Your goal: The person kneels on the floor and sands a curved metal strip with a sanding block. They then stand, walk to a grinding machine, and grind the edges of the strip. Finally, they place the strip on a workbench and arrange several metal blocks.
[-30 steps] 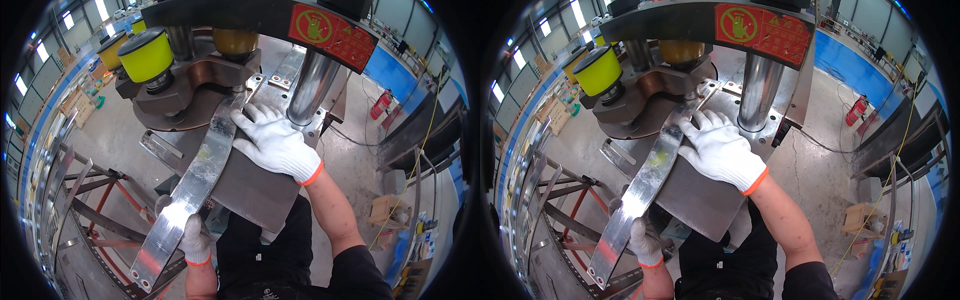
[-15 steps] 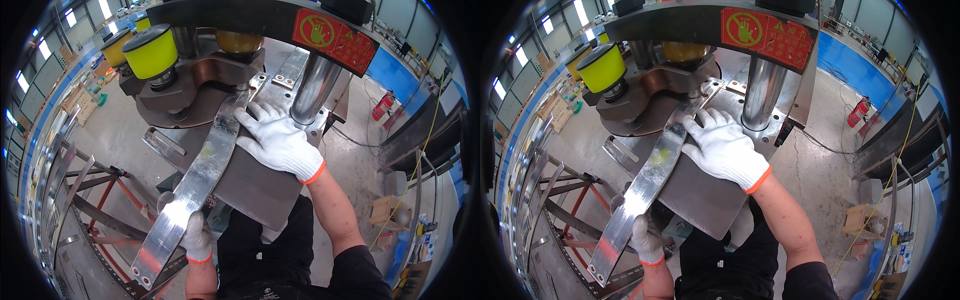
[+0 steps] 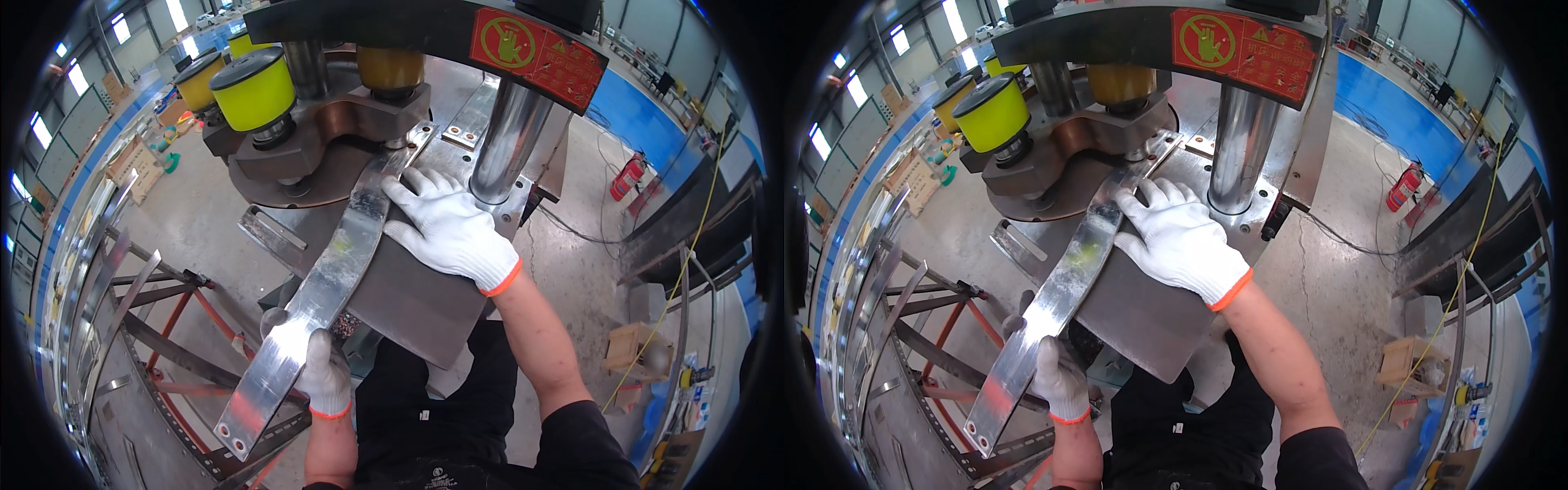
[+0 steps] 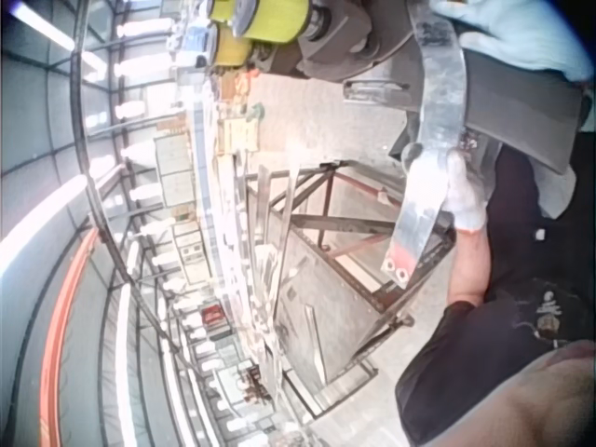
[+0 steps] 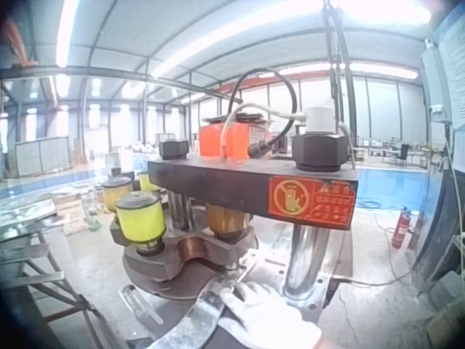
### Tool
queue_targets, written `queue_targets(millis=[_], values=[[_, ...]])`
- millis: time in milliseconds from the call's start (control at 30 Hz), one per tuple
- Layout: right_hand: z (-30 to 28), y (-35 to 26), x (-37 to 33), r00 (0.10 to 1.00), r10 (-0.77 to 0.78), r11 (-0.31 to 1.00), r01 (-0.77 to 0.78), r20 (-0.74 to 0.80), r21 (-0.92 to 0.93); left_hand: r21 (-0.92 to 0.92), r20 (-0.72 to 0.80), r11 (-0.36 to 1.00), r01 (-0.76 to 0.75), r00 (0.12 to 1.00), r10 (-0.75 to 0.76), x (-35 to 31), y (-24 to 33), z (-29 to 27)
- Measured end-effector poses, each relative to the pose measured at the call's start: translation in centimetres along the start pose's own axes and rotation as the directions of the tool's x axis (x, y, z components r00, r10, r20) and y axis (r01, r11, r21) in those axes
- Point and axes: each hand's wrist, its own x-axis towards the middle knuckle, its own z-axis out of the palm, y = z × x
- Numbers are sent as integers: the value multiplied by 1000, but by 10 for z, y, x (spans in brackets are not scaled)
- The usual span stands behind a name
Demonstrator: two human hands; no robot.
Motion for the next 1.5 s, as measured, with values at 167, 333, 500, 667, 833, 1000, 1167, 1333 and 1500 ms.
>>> queue_targets(millis=[167, 333, 500, 667, 833, 1000, 1167, 1333, 1500], values=[[-3, 2, -3, 999, 45, 996, -43, -20, 79, -31, -99, 999, -21, 995, 18, -4, 4, 13], [-18, -5, -9, 997, 43, 971, -28, -61, 236, -116, -42, 990, -86, 996, 81, -15, 43, -8], [-30, -1, -22, 995, -56, 910, 87, -86, 405, -124, -250, 991, -45, 968, 13, -43, 87, -21], [-41, 11, -24, 996, -83, 761, 83, -30, 643, -268, -289, 963, -30, 956, -51, -61, 128, -24], [-83, 25, -61, 875, 128, 277, -484, 467, 830, -229, -579, 957, -178, 816, 14, -88, 178, 17], [-135, 60, -116, 645, 163, -57, -750, 747, 659, -326, -445, 933, -152, 895, -10, -132, 235, 66], [-195, 117, -166, 306, -207, -633, -766, 929, 111, -260, -581, 958, -124, 812, -52, -189, 239, 141], [-208, 150, -209, 369, -91, -894, -440, 925, 88, -288, -535, 954, 82, 813, -231, -202, 158, 253], [-235, 242, -179, 368, 383, -710, -470, 848, 524, -447, -250, 812, 375, 819, -516, -173, 96, 369]])
